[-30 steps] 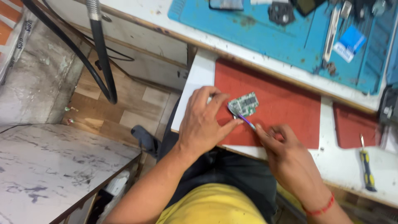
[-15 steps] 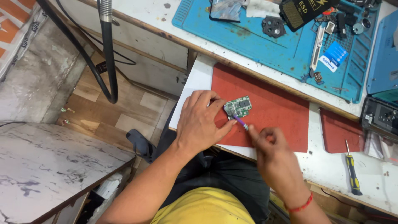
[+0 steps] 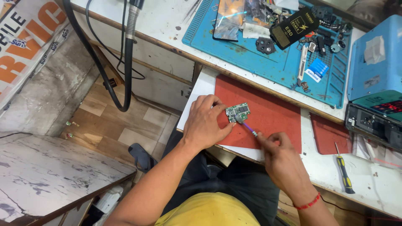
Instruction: The person uses a hot air gun to heat a small green circuit board placed on a red mat. They then switch to a purple-handled tool to scrape or clean the surface of the board. The person repeats this cycle of heating and scraping multiple times on the same component.
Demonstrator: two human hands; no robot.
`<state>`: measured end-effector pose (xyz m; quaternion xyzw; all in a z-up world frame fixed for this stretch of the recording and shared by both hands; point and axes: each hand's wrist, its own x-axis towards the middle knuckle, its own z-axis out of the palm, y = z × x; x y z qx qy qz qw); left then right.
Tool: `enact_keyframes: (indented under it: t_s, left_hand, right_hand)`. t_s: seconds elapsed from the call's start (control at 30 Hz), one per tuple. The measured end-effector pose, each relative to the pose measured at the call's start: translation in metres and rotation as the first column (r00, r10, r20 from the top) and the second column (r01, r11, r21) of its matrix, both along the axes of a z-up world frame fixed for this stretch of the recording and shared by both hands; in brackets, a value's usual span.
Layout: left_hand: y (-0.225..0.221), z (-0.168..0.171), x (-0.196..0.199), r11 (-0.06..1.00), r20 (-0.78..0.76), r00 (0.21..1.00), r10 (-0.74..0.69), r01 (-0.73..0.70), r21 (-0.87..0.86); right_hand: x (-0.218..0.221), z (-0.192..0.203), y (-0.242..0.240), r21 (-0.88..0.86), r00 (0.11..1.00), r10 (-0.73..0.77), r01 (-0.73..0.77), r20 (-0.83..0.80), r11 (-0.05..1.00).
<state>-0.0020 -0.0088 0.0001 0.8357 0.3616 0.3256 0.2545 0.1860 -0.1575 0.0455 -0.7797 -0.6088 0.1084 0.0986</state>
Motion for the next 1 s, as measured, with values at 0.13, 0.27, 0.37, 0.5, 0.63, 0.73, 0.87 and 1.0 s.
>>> enact_keyframes:
  t_s: [0.13,0.27,0.37,0.5,0.63,0.73,0.87,1.0]
  left_hand:
    - [0.000,0.000,0.001,1.000,-0.004,1.000,0.009,-0.008,0.024]
    - [-0.002,0.000,0.003,0.999,-0.015,1.000,0.025,-0.025,0.040]
    - [-0.003,0.004,0.003,0.999,-0.033,0.999,0.038,-0.038,0.022]
    - [-0.004,0.003,0.003,0.999,-0.029,0.999,0.032,-0.031,0.043]
    - [-0.005,0.002,0.007,0.995,-0.009,0.998,0.054,-0.053,0.080]
    - [-0.009,0.001,0.005,0.991,0.004,0.999,0.042,-0.042,0.125]
    - [-0.007,-0.001,0.007,0.987,-0.018,0.999,0.036,-0.033,0.157]
    - [-0.007,0.007,0.006,0.995,-0.049,0.998,0.028,-0.023,0.097]
  right_hand:
    - [-0.006,-0.008,0.012,0.166,0.994,0.107,-0.099,-0.036,0.981]
    - [-0.017,-0.017,0.016,0.163,0.991,0.131,-0.124,-0.036,0.979]
    - [0.002,-0.012,0.025,0.216,1.000,0.027,-0.025,-0.005,0.976]
    - [0.003,-0.014,0.011,0.166,0.990,0.142,-0.139,-0.005,0.976]
    - [0.015,-0.015,0.015,0.159,0.998,0.054,-0.049,-0.024,0.986]
    - [0.015,-0.019,0.012,0.168,0.987,0.135,-0.119,-0.091,0.979]
    - [0.017,-0.022,0.010,0.107,0.984,0.093,-0.077,-0.153,0.991]
    - [0.013,-0.018,0.017,0.105,0.992,0.068,-0.058,-0.103,0.993]
